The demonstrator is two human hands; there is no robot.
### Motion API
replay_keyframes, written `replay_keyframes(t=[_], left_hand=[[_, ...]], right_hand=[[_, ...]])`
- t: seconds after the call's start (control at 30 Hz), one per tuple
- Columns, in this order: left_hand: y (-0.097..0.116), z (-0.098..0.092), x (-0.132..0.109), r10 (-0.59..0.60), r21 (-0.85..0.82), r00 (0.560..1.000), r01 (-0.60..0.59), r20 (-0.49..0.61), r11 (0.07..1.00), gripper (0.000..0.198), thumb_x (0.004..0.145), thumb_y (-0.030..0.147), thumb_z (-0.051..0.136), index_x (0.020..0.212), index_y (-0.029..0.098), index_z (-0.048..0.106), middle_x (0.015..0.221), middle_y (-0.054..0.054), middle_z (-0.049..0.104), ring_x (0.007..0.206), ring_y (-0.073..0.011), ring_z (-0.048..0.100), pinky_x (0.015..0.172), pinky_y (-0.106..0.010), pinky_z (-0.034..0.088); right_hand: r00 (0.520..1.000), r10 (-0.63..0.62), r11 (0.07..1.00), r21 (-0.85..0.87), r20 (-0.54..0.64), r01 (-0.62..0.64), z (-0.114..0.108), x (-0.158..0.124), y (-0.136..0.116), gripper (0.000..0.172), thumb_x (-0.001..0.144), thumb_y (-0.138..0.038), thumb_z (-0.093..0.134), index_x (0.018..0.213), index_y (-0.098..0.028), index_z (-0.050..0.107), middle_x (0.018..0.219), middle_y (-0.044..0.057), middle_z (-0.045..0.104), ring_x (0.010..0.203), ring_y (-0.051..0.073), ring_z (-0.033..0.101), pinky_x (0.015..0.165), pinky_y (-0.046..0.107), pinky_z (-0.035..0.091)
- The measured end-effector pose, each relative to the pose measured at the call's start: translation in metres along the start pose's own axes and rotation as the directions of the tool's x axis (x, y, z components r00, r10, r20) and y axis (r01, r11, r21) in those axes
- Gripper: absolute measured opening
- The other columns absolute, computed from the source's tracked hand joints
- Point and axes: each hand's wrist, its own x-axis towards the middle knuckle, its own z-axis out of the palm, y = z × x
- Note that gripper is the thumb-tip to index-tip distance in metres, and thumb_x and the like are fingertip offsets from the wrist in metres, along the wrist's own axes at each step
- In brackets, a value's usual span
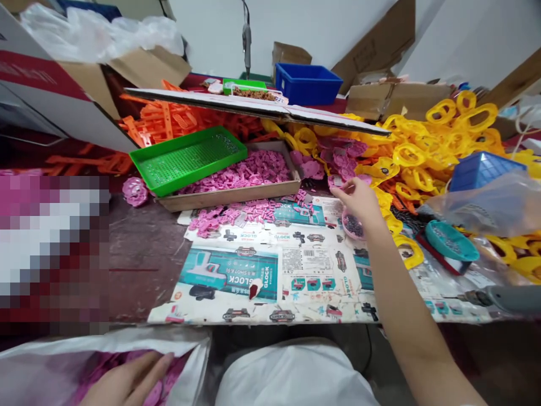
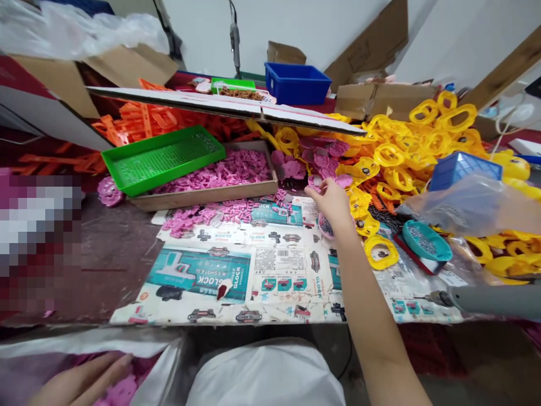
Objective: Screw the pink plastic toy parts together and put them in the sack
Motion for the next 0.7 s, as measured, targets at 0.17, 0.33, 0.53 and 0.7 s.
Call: replay_keyframes(t=[0.17, 0.33, 0.53, 0.7], left_hand=[[0.104, 0.040, 0.016, 0.231, -0.769, 0.965, -0.239, -0.122, 0.593, 0.044, 0.081, 0.062, 0.051, 0.090, 0.022, 0.066, 0.085, -0.006, 0.072, 0.072, -0.0206, 0.068, 0.071, -0.031, 0.056], [0.169, 0.079, 0.042, 0.232, -0.979, 0.959, -0.185, -0.163, 0.080, 0.070, 0.073, 0.061, 0.065, 0.130, 0.028, 0.042, 0.133, -0.012, 0.054, 0.110, -0.0241, 0.062, 0.082, -0.033, 0.057], [0.160, 0.057, 0.039, 0.015, -0.990, 0.992, -0.129, -0.128, 0.050, 0.040, 0.078, 0.039, 0.067, 0.107, 0.019, 0.049, 0.086, -0.003, 0.070, 0.069, -0.0172, 0.070, 0.059, -0.025, 0.059], [0.146, 0.049, 0.036, 0.071, -0.953, 0.982, -0.187, -0.175, 0.240, 0.051, 0.076, 0.040, 0.070, 0.118, 0.017, 0.052, 0.103, -0.009, 0.069, 0.076, -0.0199, 0.070, 0.061, -0.027, 0.059]], right_hand=[[0.996, -0.093, 0.978, 0.186, 0.005, 0.090, 0.007, -0.077, -0.045, 0.038, 0.080, -0.058, 0.054, 0.087, -0.021, 0.049, 0.081, 0.001, 0.061, 0.065, 0.014, 0.055, 0.060, 0.026, 0.042], [0.736, -0.641, 0.680, 0.606, 0.219, 0.412, 0.030, -0.161, -0.082, 0.034, 0.082, -0.054, 0.056, 0.089, -0.021, 0.053, 0.084, 0.002, 0.058, 0.074, 0.014, 0.056, 0.066, 0.026, 0.046], [0.797, -0.528, 0.841, 0.307, 0.293, 0.445, 0.061, -0.108, -0.108, 0.019, 0.093, -0.023, 0.039, 0.089, -0.017, 0.057, 0.088, 0.005, 0.063, 0.081, 0.016, 0.058, 0.076, 0.027, 0.045], [0.772, -0.486, 0.865, 0.101, 0.410, 0.491, 0.098, -0.077, -0.134, 0.021, 0.081, -0.004, 0.044, 0.090, -0.010, 0.062, 0.096, 0.017, 0.063, 0.088, 0.026, 0.059, 0.079, 0.035, 0.042]])
